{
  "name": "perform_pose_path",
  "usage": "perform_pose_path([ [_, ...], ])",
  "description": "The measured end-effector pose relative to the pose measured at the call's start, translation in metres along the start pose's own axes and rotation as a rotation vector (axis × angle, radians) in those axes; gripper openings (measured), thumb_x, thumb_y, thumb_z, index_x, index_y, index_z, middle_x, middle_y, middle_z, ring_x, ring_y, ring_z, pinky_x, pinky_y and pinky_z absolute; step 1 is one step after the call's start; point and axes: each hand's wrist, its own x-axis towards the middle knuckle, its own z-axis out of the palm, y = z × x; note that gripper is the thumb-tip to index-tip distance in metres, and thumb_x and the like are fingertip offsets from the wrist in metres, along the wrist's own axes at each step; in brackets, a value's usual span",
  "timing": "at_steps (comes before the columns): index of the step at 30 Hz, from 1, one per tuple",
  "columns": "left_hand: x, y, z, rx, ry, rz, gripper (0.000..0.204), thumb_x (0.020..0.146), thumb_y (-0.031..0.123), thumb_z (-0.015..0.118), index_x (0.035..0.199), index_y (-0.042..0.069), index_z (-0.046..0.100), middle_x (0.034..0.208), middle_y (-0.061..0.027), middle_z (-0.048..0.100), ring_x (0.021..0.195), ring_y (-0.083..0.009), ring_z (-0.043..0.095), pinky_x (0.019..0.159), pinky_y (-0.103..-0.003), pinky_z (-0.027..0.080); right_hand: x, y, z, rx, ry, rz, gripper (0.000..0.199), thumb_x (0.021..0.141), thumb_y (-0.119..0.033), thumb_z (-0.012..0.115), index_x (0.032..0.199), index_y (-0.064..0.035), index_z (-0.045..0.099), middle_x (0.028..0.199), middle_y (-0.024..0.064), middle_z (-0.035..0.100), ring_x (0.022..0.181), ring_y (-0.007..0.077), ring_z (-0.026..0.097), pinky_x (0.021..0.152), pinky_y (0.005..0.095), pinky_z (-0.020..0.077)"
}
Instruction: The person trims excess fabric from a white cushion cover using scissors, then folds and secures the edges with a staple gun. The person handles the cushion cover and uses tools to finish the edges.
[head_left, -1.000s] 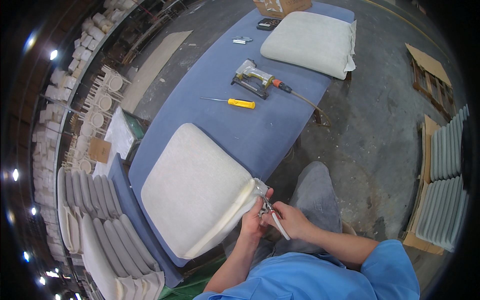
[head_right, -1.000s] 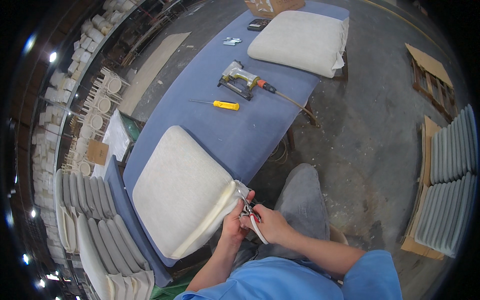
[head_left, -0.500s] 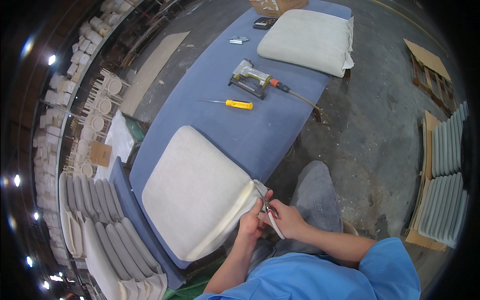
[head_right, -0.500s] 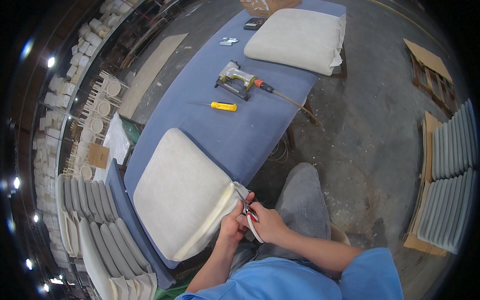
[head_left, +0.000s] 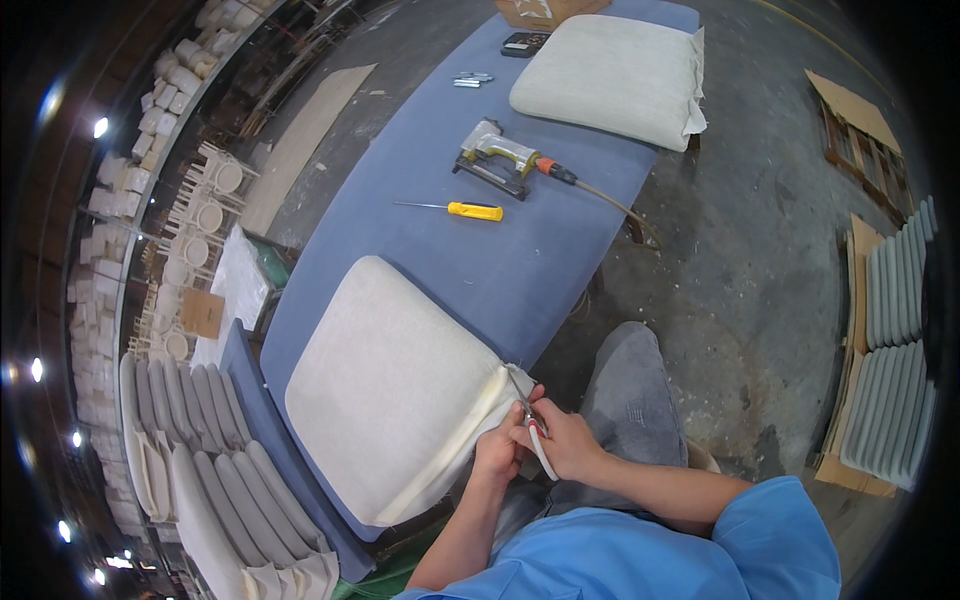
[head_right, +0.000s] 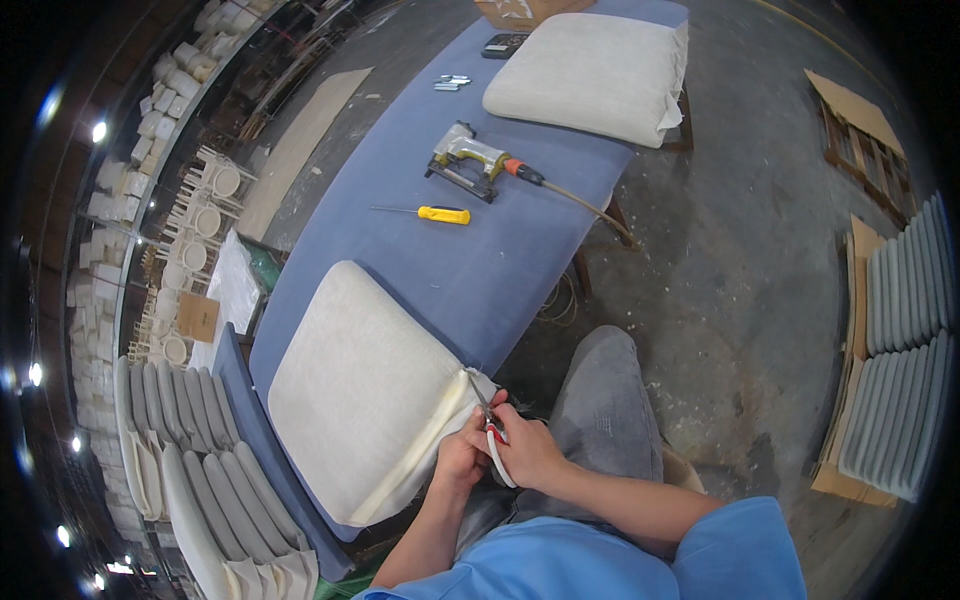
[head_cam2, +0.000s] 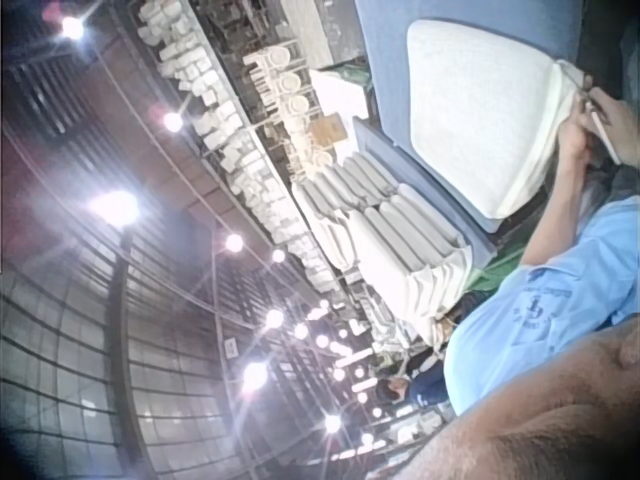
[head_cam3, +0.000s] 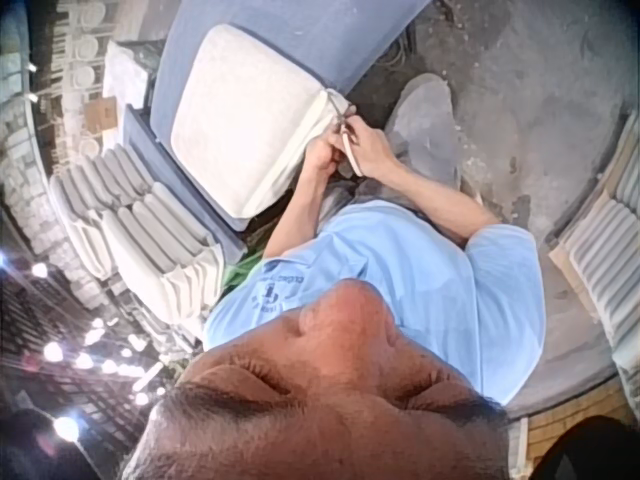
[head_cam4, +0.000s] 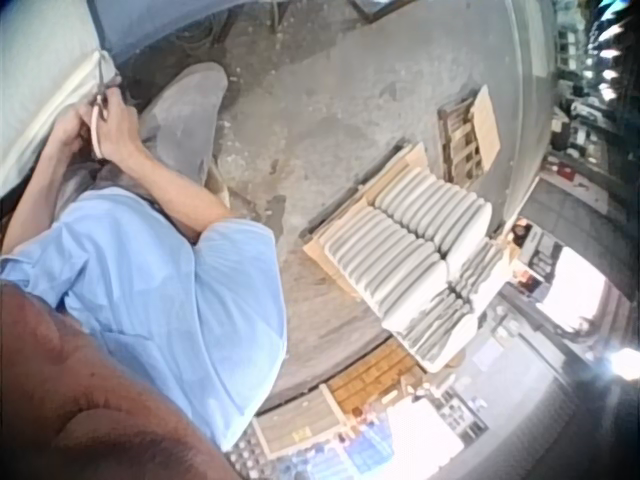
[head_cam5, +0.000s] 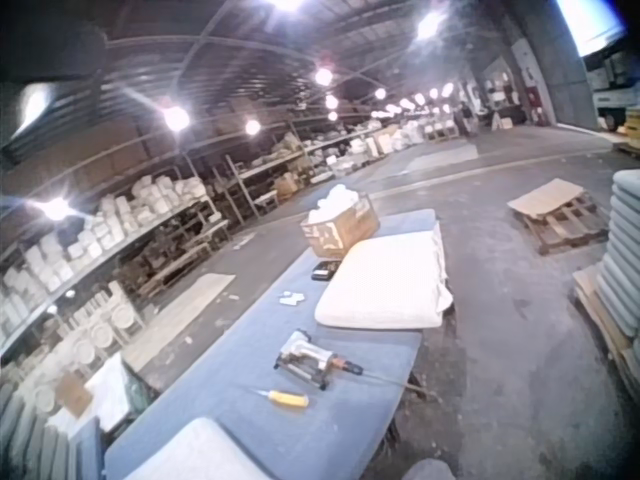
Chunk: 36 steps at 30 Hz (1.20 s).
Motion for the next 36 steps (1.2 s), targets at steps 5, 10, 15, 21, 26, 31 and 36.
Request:
perform_pose_path([
  [5,0.002,-0.002,-0.009,0.04,-0.076,0.04,0.041,0.115,0.033,0.046,0.141,0.007,0.066,0.094,0.0025,0.07,0.064,-0.0057,0.056,0.05,-0.023,0.038,0.003,0.006,0.0,0.026,0.018,-0.04,0.056,0.096,-0.056,0.069,0.113,-0.0035,0.058,0.086,0.0213,0.071,0.082,0.0439,0.072,0.072,0.0492,0.0533],
  [10,0.005,-0.012,-0.019,0.125,0.199,-0.039,0.033,0.112,0.037,0.053,0.119,0.012,0.074,0.077,0.0057,0.063,0.053,-0.0046,0.045,0.046,-0.025,0.031,0.015,0.002,0.002,-0.067,0.021,-0.025,0.058,0.096,-0.057,0.067,0.115,-0.0031,0.058,0.09,0.0227,0.071,0.087,0.046,0.071,0.074,0.0488,0.0537],
  [15,0.004,-0.008,-0.013,0.117,0.198,-0.014,0.031,0.109,0.037,0.06,0.1,0.011,0.073,0.072,0.0044,0.061,0.05,-0.0063,0.043,0.046,-0.025,0.03,0.015,0.002,-0.002,0.013,-0.005,-0.017,0.059,0.096,-0.058,0.067,0.116,-0.0028,0.058,0.09,0.0232,0.071,0.088,0.046,0.071,0.074,0.0486,0.0536],
  [21,0.007,-0.01,-0.015,0.127,0.224,-0.007,0.03,0.109,0.035,0.061,0.1,0.009,0.073,0.074,0.003,0.062,0.05,-0.0067,0.042,0.046,-0.024,0.031,0.02,0.003,-0.004,-0.011,0.029,-0.067,0.055,0.096,-0.056,0.068,0.107,-0.0024,0.059,0.085,0.022,0.069,0.083,0.0436,0.071,0.071,0.0475,0.0528],
  [26,0.009,-0.013,-0.023,0.085,0.203,0.021,0.029,0.109,0.032,0.06,0.109,0.006,0.074,0.084,0.0017,0.067,0.052,-0.0072,0.044,0.046,-0.024,0.032,0.021,-0.004,-0.006,0.032,0.017,-0.052,0.051,0.096,-0.052,0.071,0.102,-0.0024,0.06,0.079,0.0194,0.067,0.075,0.0393,0.069,0.068,0.0449,0.0512],
  [31,0.01,-0.013,-0.024,0.062,0.213,-0.002,0.029,0.108,0.031,0.061,0.115,0.005,0.073,0.092,0.001,0.069,0.053,-0.0076,0.044,0.046,-0.024,0.033,0.018,-0.004,-0.007,0.136,-0.001,-0.006,0.051,0.098,-0.052,0.07,0.098,-0.0017,0.06,0.076,0.0165,0.065,0.069,0.034,0.065,0.065,0.0438,0.0487],
  [36,0.011,-0.014,-0.029,0.076,0.176,0.026,0.03,0.108,0.032,0.061,0.114,0.005,0.072,0.086,-0.0012,0.068,0.051,-0.0083,0.044,0.045,-0.025,0.033,0.026,-0.004,-0.005,0.019,0.03,-0.048,0.047,0.098,-0.048,0.07,0.095,-0.0026,0.06,0.072,0.0125,0.064,0.066,0.024,0.065,0.062,0.0406,0.0485],
])
